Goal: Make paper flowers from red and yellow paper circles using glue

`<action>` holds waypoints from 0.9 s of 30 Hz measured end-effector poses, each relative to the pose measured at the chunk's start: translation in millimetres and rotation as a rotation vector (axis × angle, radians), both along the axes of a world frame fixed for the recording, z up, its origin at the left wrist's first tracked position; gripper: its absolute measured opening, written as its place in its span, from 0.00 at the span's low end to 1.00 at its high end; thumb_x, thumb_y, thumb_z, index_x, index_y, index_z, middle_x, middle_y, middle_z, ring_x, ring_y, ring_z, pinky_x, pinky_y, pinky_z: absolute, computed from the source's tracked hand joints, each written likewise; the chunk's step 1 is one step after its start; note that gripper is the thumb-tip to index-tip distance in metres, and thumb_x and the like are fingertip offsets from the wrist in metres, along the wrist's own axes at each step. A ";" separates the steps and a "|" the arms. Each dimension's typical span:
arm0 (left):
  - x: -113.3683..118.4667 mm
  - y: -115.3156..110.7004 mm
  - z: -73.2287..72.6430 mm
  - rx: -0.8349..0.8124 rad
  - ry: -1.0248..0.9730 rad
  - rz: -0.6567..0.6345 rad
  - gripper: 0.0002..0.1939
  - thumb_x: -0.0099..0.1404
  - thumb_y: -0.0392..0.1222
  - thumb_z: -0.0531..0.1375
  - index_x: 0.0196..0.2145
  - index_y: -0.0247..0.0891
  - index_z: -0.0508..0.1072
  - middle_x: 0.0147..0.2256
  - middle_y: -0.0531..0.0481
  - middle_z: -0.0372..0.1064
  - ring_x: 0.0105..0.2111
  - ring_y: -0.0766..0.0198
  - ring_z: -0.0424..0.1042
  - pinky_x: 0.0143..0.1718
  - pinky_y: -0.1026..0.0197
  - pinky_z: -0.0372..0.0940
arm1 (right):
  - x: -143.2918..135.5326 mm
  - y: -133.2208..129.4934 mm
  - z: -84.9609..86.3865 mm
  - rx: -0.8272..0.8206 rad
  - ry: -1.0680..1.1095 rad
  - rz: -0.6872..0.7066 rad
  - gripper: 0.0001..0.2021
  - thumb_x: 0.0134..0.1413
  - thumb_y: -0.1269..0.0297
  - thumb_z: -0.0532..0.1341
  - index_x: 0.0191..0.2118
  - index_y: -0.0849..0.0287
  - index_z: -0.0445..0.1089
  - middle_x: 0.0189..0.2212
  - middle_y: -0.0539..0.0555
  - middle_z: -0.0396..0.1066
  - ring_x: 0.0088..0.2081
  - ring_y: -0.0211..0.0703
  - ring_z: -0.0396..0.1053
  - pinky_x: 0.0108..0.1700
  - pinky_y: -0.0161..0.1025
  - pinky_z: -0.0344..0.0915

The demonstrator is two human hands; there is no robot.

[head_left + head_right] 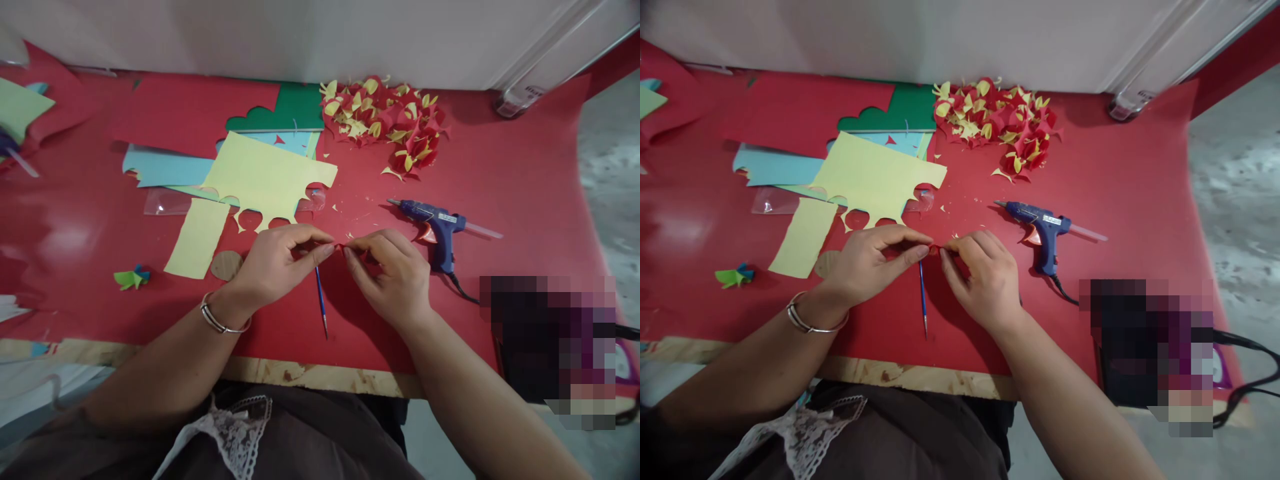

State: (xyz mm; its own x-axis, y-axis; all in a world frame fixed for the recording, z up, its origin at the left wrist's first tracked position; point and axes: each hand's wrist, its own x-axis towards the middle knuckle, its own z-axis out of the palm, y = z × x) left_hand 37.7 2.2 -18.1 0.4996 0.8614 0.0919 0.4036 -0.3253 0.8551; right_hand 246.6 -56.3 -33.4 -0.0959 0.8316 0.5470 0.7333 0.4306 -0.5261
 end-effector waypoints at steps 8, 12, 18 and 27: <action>4.0 1.8 -4.4 -0.004 -0.030 -0.011 0.08 0.74 0.43 0.63 0.44 0.43 0.84 0.41 0.49 0.85 0.40 0.61 0.82 0.43 0.61 0.75 | -1.4 -0.2 -0.6 0.002 -0.006 -0.002 0.04 0.68 0.69 0.63 0.39 0.55 0.74 0.31 0.54 0.77 0.33 0.45 0.73 0.35 0.42 0.70; 7.4 -1.8 -3.5 -0.059 -0.038 0.038 0.05 0.71 0.42 0.63 0.39 0.43 0.81 0.34 0.51 0.82 0.33 0.63 0.79 0.35 0.63 0.73 | -2.2 -2.0 0.9 0.031 0.001 -0.015 0.04 0.69 0.70 0.63 0.41 0.55 0.74 0.34 0.55 0.78 0.33 0.44 0.74 0.34 0.41 0.71; 9.8 -5.0 -4.6 -0.107 -0.107 0.112 0.03 0.68 0.41 0.65 0.35 0.42 0.78 0.32 0.52 0.80 0.31 0.65 0.76 0.33 0.63 0.72 | -4.2 -4.4 2.2 0.060 -0.046 -0.009 0.07 0.70 0.73 0.61 0.43 0.53 0.75 0.36 0.55 0.78 0.36 0.45 0.77 0.36 0.42 0.74; 8.8 -3.1 -7.4 -0.164 -0.157 0.155 0.03 0.66 0.41 0.67 0.36 0.41 0.78 0.29 0.52 0.76 0.28 0.66 0.73 0.30 0.63 0.69 | -6.4 -5.2 2.5 0.094 -0.075 0.020 0.06 0.70 0.70 0.62 0.48 0.54 0.75 0.37 0.57 0.79 0.38 0.47 0.78 0.38 0.44 0.76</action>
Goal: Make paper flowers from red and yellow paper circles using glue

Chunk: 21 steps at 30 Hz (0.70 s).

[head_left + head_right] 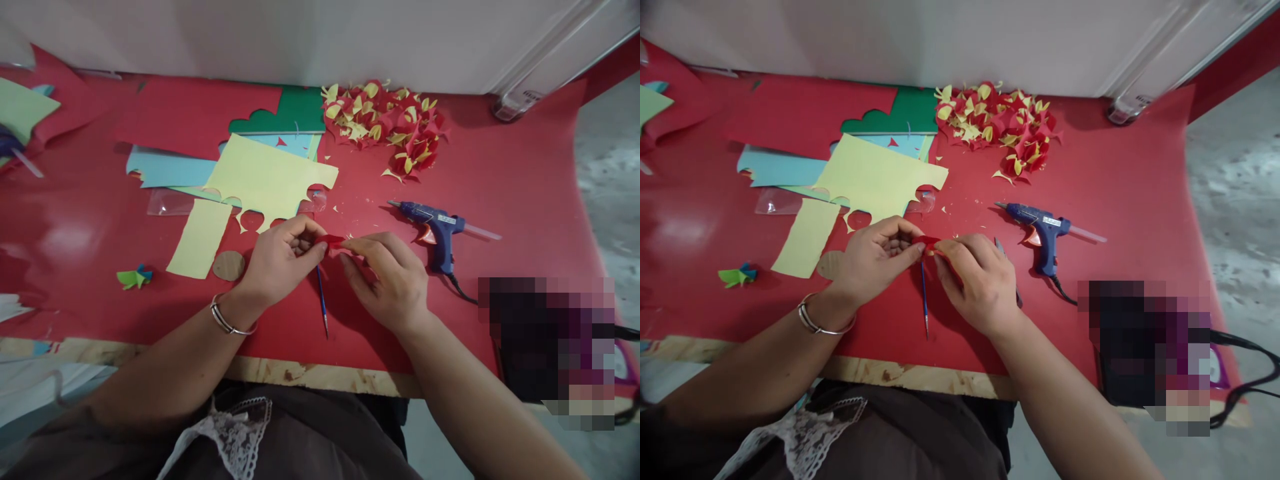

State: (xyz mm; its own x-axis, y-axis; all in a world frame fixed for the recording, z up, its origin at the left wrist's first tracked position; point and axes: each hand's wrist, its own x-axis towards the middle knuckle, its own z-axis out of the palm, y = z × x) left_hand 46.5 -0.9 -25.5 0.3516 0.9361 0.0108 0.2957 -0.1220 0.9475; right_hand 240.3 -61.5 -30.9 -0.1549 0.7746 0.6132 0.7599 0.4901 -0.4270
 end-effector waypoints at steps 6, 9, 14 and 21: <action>-2.7 4.0 0.5 0.047 -0.020 0.002 0.05 0.66 0.43 0.67 0.36 0.41 0.82 0.32 0.50 0.79 0.31 0.64 0.74 0.33 0.61 0.70 | 3.2 2.4 -0.2 -0.020 0.055 0.003 0.05 0.69 0.70 0.62 0.46 0.55 0.75 0.37 0.56 0.78 0.36 0.45 0.77 0.36 0.41 0.73; -5.0 7.1 0.9 0.005 -0.021 -0.003 0.07 0.67 0.46 0.66 0.36 0.40 0.81 0.31 0.50 0.77 0.29 0.64 0.74 0.32 0.61 0.70 | 14.7 5.5 1.3 -0.046 0.055 -0.110 0.04 0.69 0.68 0.63 0.43 0.53 0.75 0.35 0.54 0.78 0.34 0.45 0.76 0.35 0.41 0.72; -7.6 8.2 0.4 -0.100 -0.020 -0.060 0.09 0.68 0.46 0.65 0.35 0.38 0.79 0.30 0.50 0.76 0.29 0.66 0.73 0.31 0.63 0.70 | 52.7 4.1 8.1 -0.192 0.009 -0.467 0.02 0.65 0.63 0.65 0.40 0.53 0.75 0.32 0.52 0.76 0.32 0.47 0.72 0.39 0.46 0.68; -8.1 8.4 3.6 -0.225 -0.073 -0.097 0.08 0.66 0.46 0.67 0.35 0.38 0.77 0.30 0.50 0.77 0.29 0.66 0.75 0.31 0.64 0.71 | 91.6 -7.3 10.2 -0.484 -0.105 -0.814 0.17 0.57 0.45 0.71 0.36 0.50 0.68 0.36 0.57 0.74 0.40 0.60 0.71 0.43 0.53 0.63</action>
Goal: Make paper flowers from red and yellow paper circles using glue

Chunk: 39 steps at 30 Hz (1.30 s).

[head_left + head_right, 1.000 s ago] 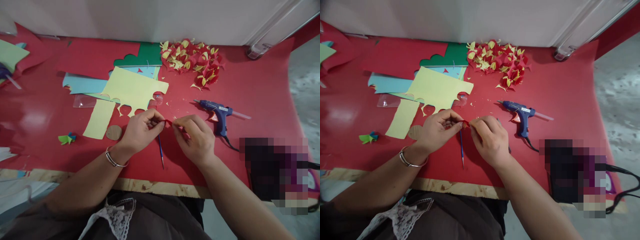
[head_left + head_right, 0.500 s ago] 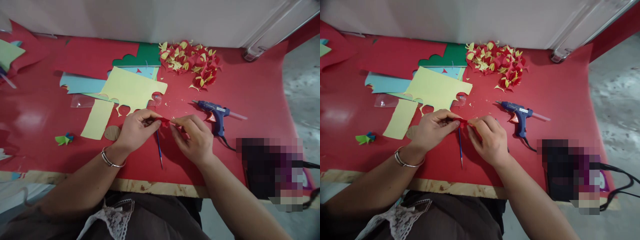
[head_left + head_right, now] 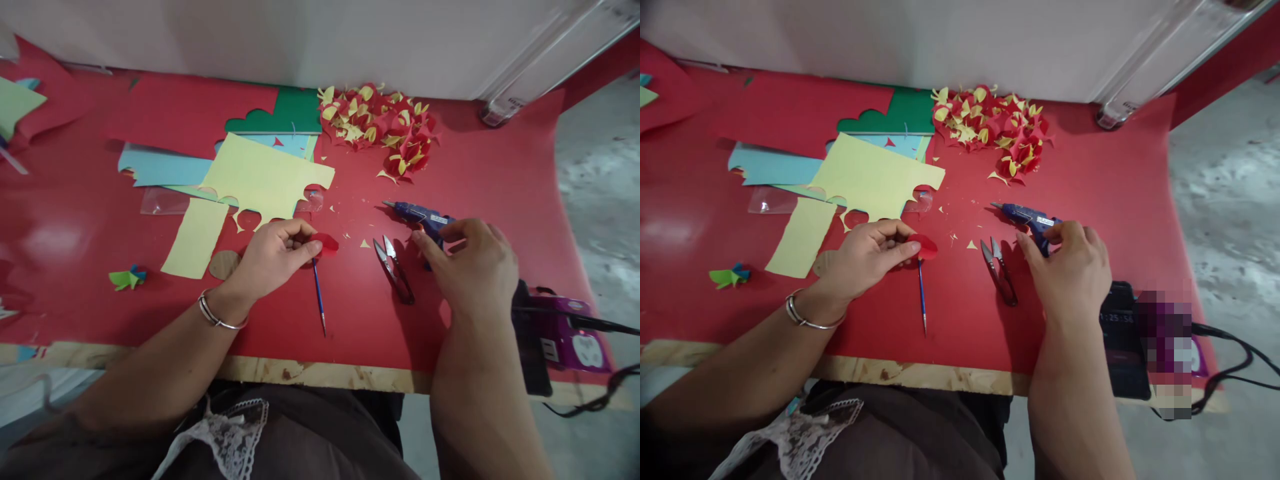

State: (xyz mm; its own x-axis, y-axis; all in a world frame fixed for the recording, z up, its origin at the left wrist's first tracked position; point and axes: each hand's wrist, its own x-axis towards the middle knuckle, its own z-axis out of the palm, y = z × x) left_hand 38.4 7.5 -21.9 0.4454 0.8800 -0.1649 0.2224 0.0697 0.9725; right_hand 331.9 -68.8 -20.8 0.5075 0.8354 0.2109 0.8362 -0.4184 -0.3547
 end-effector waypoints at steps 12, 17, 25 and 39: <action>1.7 16.4 6.7 0.094 0.157 -0.264 0.09 0.73 0.42 0.59 0.34 0.38 0.72 0.27 0.51 0.76 0.25 0.67 0.71 0.29 0.63 0.65 | -8.0 9.1 -6.5 0.014 0.075 -0.052 0.16 0.49 0.51 0.68 0.39 0.50 0.63 0.38 0.55 0.71 0.42 0.59 0.70 0.45 0.55 0.65; 15.1 51.4 20.2 0.397 0.429 -0.390 0.10 0.70 0.36 0.61 0.29 0.38 0.71 0.25 0.53 0.70 0.25 0.67 0.64 0.30 0.60 0.56 | -12.0 8.9 -6.3 0.080 0.132 0.021 0.16 0.48 0.52 0.68 0.39 0.50 0.64 0.37 0.53 0.72 0.39 0.56 0.71 0.44 0.53 0.66; 17.4 65.6 18.0 0.406 0.400 -0.335 0.11 0.71 0.37 0.59 0.29 0.38 0.70 0.26 0.55 0.68 0.27 0.67 0.64 0.33 0.59 0.57 | -19.8 4.7 -3.5 0.283 0.079 0.222 0.13 0.52 0.57 0.70 0.39 0.50 0.66 0.38 0.52 0.74 0.37 0.52 0.72 0.43 0.51 0.69; 18.7 67.7 10.5 0.446 0.397 -0.496 0.11 0.71 0.38 0.59 0.29 0.39 0.69 0.26 0.54 0.66 0.27 0.65 0.62 0.33 0.58 0.54 | -25.7 2.3 -3.6 0.290 -0.071 0.376 0.11 0.57 0.60 0.69 0.40 0.49 0.66 0.39 0.54 0.75 0.43 0.56 0.74 0.45 0.52 0.71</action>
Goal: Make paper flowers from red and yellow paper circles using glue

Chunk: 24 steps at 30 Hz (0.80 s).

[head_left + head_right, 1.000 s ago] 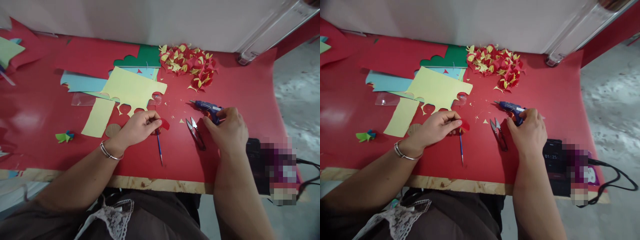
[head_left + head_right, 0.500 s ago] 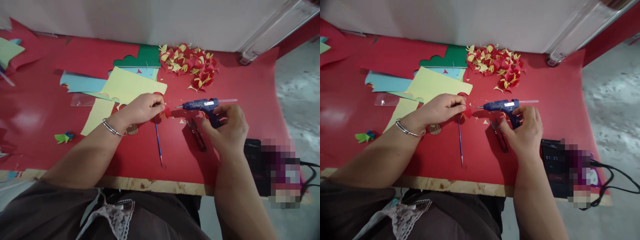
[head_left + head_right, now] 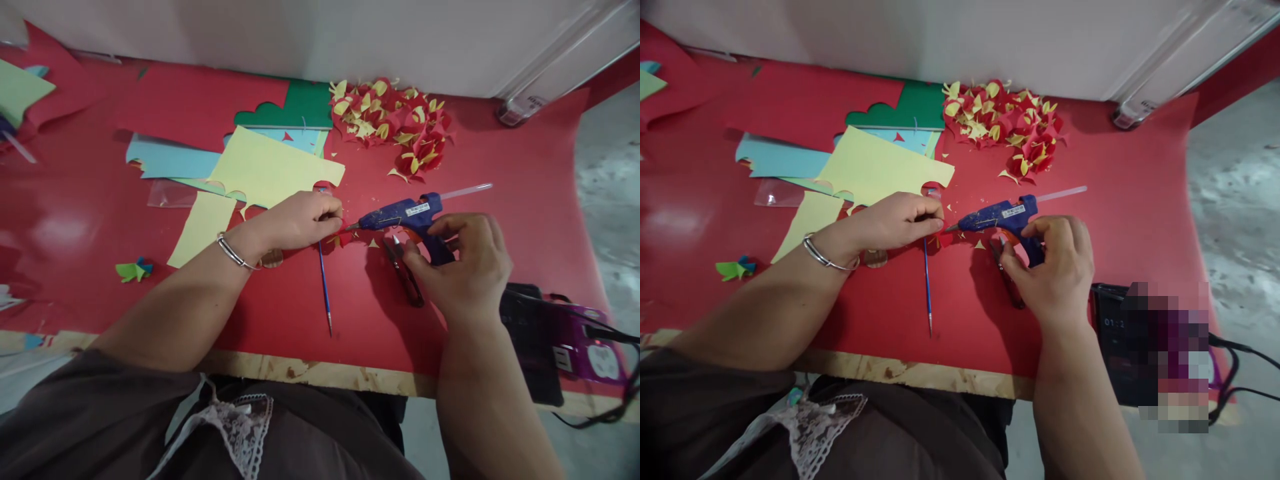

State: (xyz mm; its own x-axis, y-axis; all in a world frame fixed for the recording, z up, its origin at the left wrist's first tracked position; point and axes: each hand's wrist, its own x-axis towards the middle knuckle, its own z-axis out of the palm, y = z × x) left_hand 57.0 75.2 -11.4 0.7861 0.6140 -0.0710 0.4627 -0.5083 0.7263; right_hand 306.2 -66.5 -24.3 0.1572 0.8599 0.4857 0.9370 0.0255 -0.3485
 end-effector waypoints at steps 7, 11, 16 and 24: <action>0.1 -0.7 0.8 -0.027 0.024 -0.008 0.12 0.70 0.38 0.59 0.28 0.40 0.68 0.25 0.54 0.65 0.26 0.65 0.62 0.32 0.57 0.53 | -2.0 -3.0 2.5 -0.098 0.015 -0.014 0.09 0.60 0.59 0.67 0.40 0.48 0.66 0.42 0.56 0.75 0.47 0.58 0.73 0.49 0.56 0.70; -0.6 -0.5 -0.5 -0.036 0.005 -0.019 0.12 0.70 0.39 0.58 0.27 0.40 0.67 0.25 0.54 0.65 0.25 0.65 0.61 0.31 0.57 0.53 | -0.7 -3.2 1.6 -0.097 0.017 -0.006 0.08 0.61 0.59 0.66 0.40 0.48 0.66 0.42 0.57 0.75 0.48 0.59 0.73 0.49 0.56 0.70; -1.3 0.0 -2.4 -0.032 0.013 -0.024 0.12 0.70 0.39 0.58 0.28 0.40 0.67 0.25 0.54 0.64 0.25 0.66 0.61 0.31 0.57 0.53 | -1.2 -3.1 2.1 -0.071 0.015 0.015 0.07 0.62 0.59 0.66 0.39 0.48 0.67 0.42 0.56 0.75 0.47 0.59 0.73 0.49 0.56 0.70; -2.5 1.2 -4.6 -0.021 0.007 -0.035 0.12 0.70 0.40 0.57 0.27 0.40 0.67 0.25 0.53 0.64 0.25 0.65 0.61 0.31 0.57 0.53 | -3.3 -2.4 4.6 -0.077 0.020 0.020 0.07 0.63 0.59 0.65 0.37 0.47 0.65 0.41 0.56 0.75 0.47 0.59 0.74 0.50 0.57 0.71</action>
